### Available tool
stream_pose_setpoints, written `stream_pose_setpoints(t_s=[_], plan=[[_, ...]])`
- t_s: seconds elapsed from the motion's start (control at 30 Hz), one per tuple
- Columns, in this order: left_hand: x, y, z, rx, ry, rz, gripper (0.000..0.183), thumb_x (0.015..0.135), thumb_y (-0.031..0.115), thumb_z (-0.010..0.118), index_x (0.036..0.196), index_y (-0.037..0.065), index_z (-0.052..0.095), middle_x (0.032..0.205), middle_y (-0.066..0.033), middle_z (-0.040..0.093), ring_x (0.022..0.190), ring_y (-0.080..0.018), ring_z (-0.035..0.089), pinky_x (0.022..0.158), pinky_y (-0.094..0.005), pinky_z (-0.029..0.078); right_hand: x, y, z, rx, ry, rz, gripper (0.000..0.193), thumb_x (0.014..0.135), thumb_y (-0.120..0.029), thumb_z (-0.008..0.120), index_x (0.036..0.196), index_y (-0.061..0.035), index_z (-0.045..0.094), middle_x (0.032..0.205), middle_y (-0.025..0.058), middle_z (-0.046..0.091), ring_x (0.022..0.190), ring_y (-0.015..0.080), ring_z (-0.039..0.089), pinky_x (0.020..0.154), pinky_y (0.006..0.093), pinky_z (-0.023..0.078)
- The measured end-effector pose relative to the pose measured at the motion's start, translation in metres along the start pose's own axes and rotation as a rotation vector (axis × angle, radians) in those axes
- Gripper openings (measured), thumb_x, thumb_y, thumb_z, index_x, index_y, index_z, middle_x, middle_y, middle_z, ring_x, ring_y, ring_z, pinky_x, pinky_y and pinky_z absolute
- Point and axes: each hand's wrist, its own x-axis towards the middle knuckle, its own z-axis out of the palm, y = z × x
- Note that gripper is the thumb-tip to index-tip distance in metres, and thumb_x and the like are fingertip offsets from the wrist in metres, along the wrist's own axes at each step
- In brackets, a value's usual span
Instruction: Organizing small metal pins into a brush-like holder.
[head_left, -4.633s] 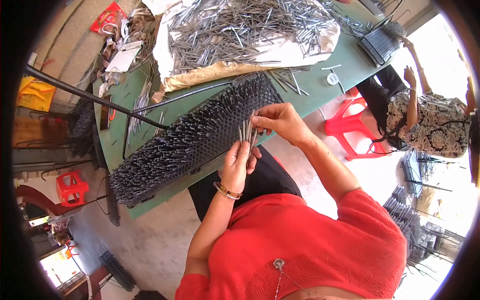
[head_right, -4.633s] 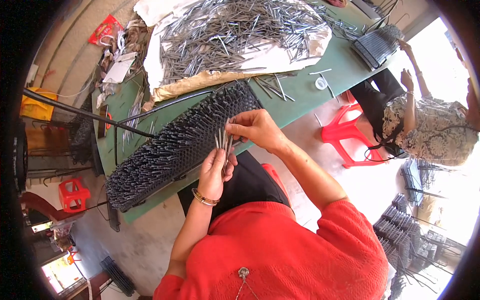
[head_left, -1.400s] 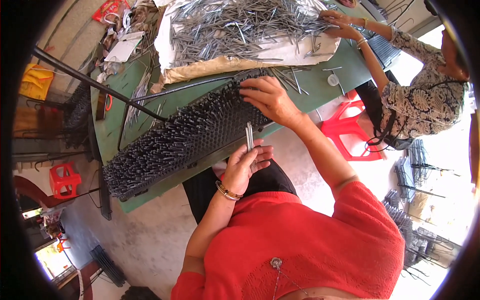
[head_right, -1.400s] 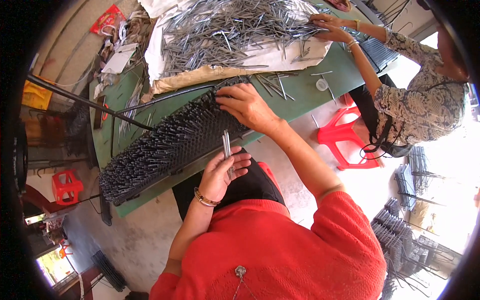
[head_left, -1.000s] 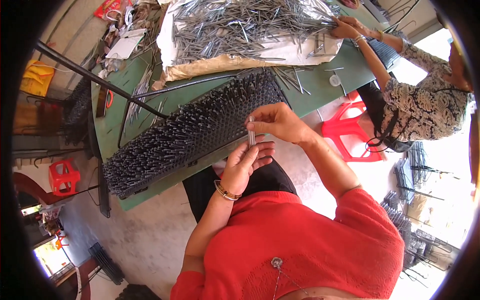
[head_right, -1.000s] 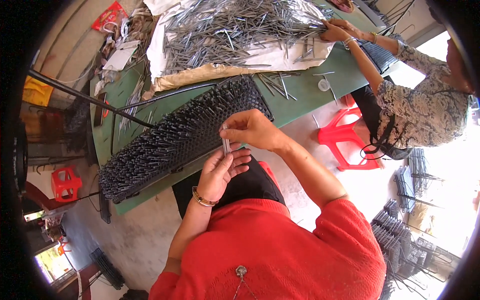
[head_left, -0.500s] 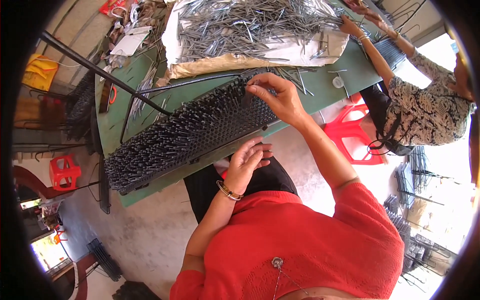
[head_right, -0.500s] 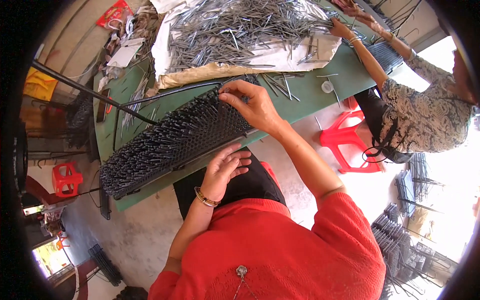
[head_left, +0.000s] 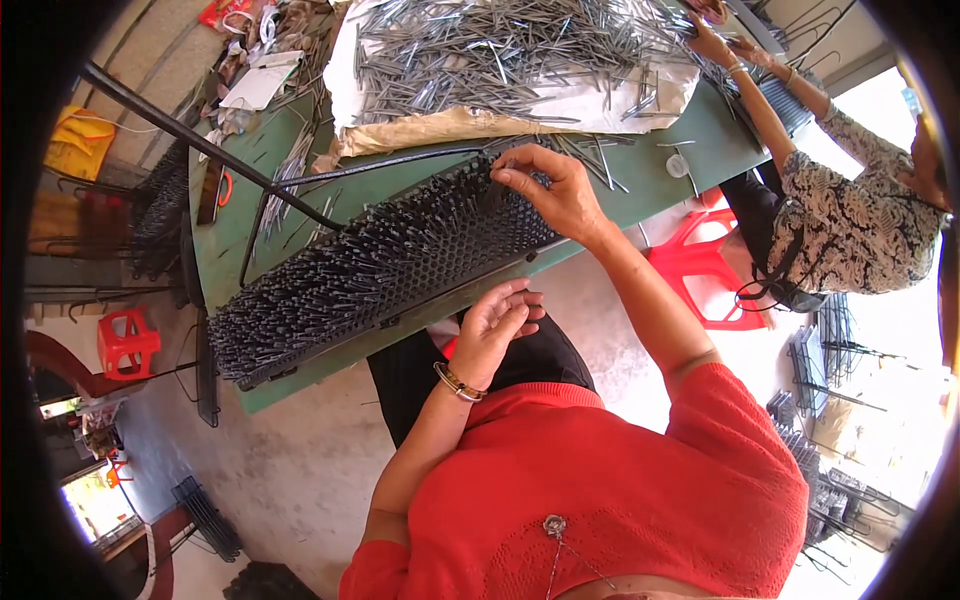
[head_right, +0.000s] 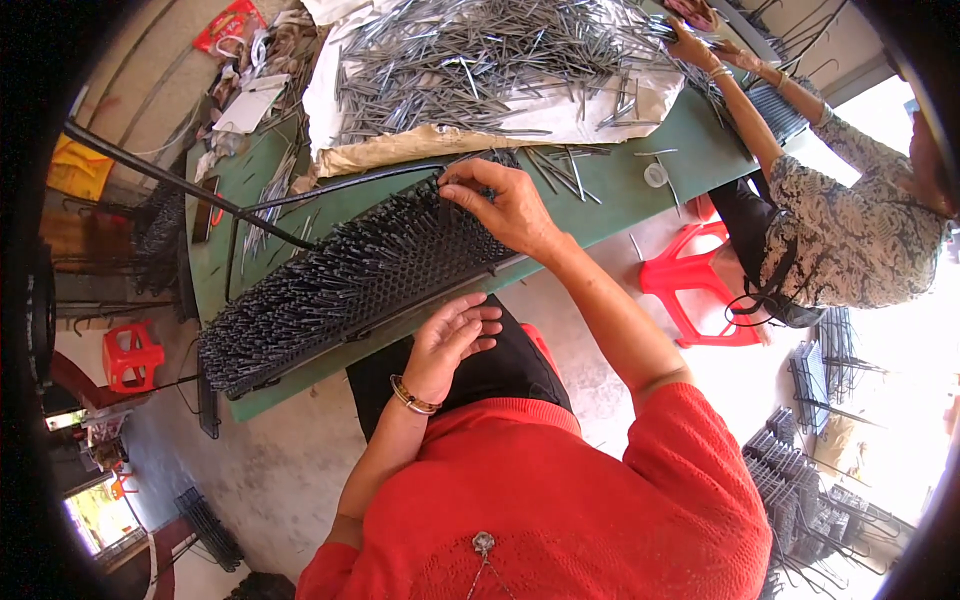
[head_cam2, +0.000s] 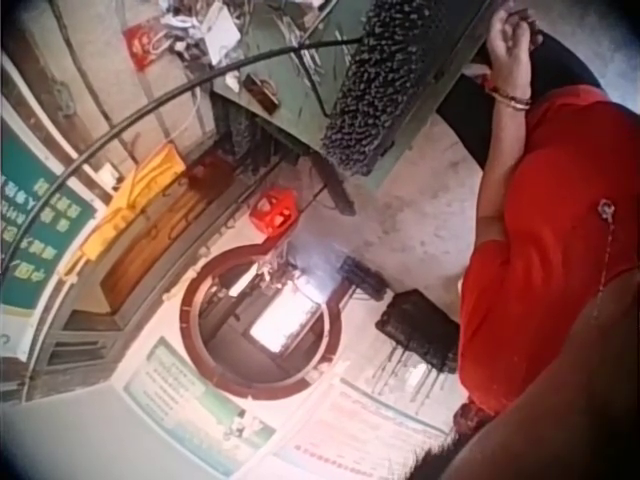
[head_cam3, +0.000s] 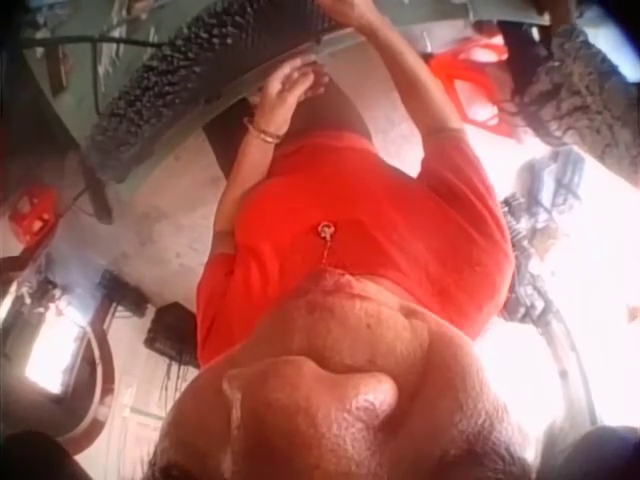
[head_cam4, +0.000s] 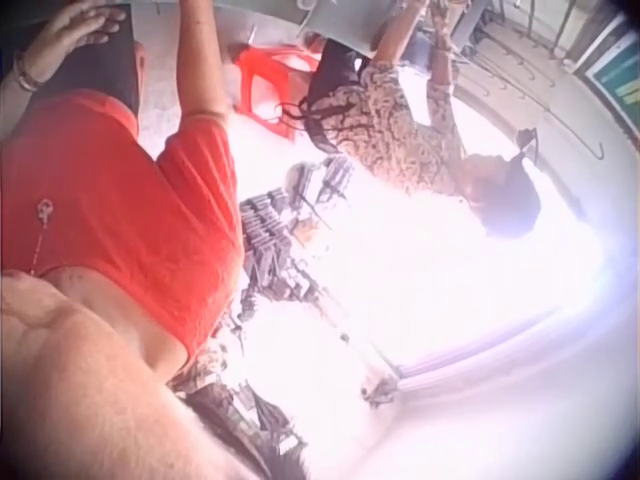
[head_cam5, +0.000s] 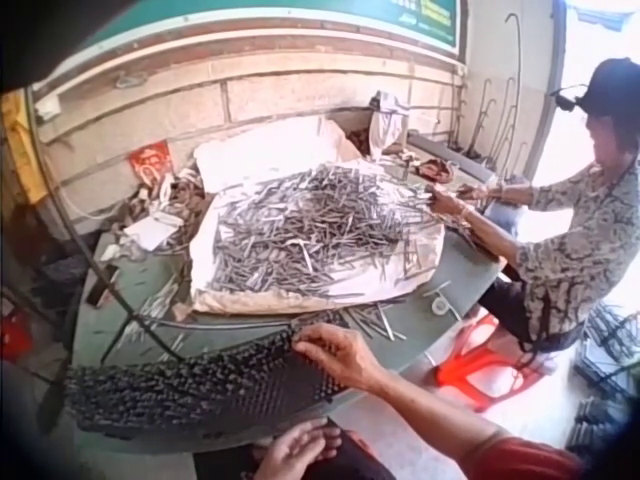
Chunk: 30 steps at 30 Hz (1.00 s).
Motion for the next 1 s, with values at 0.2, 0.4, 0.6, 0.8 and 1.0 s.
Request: stream_pose_setpoints(t_s=[0.2,0.4,0.6,0.8,1.0], plan=[[-0.0004,0.0003,0.0001,0.009,0.005,-0.008,0.036,0.094,0.013,0.052,0.127,0.001,0.045,0.115,-0.0138,0.058,0.100,-0.0185,0.060,0.085,-0.0309,0.050,-0.0001,0.0039,-0.0002,-0.073,0.031,-0.097,0.015,0.086,-0.010,0.065,0.098,-0.0020,0.064,0.092,0.0063,0.067,0.082,0.0138,0.062,0.075,0.0273,0.049],[-0.0001,0.0007,0.0006,0.012,0.005,-0.010,0.035,0.094,0.014,0.052,0.126,0.001,0.046,0.114,-0.0126,0.059,0.100,-0.0177,0.060,0.085,-0.0303,0.050,-0.0018,0.0059,0.0005,-0.012,0.073,-0.026,0.013,0.086,-0.008,0.065,0.097,-0.0020,0.064,0.091,0.0048,0.068,0.084,0.0133,0.063,0.075,0.0269,0.049],[0.0005,-0.0001,0.0003,0.026,0.009,-0.021,0.034,0.094,0.015,0.053,0.125,0.001,0.047,0.114,-0.0119,0.059,0.100,-0.0171,0.059,0.085,-0.0301,0.050,-0.0030,0.0050,-0.0013,-0.226,0.096,-0.159,0.013,0.085,-0.008,0.065,0.097,-0.0024,0.064,0.091,0.0070,0.068,0.083,0.0161,0.064,0.074,0.0276,0.050],[0.0009,-0.0009,0.0005,0.031,0.014,-0.027,0.033,0.094,0.014,0.052,0.124,0.001,0.048,0.114,-0.0116,0.059,0.098,-0.0167,0.060,0.084,-0.0297,0.050,-0.0039,0.0090,0.0000,-0.139,0.083,-0.133,0.014,0.084,-0.007,0.066,0.097,-0.0028,0.064,0.090,0.0076,0.067,0.081,0.0190,0.064,0.074,0.0283,0.050],[0.0013,-0.0014,0.0007,0.028,0.027,-0.035,0.031,0.093,0.012,0.053,0.123,0.002,0.049,0.112,-0.0110,0.060,0.097,-0.0162,0.060,0.084,-0.0291,0.050,-0.0017,0.0065,-0.0044,-0.209,0.050,-0.234,0.013,0.084,-0.005,0.066,0.096,-0.0026,0.063,0.091,0.0076,0.066,0.082,0.0201,0.064,0.074,0.0286,0.049]])
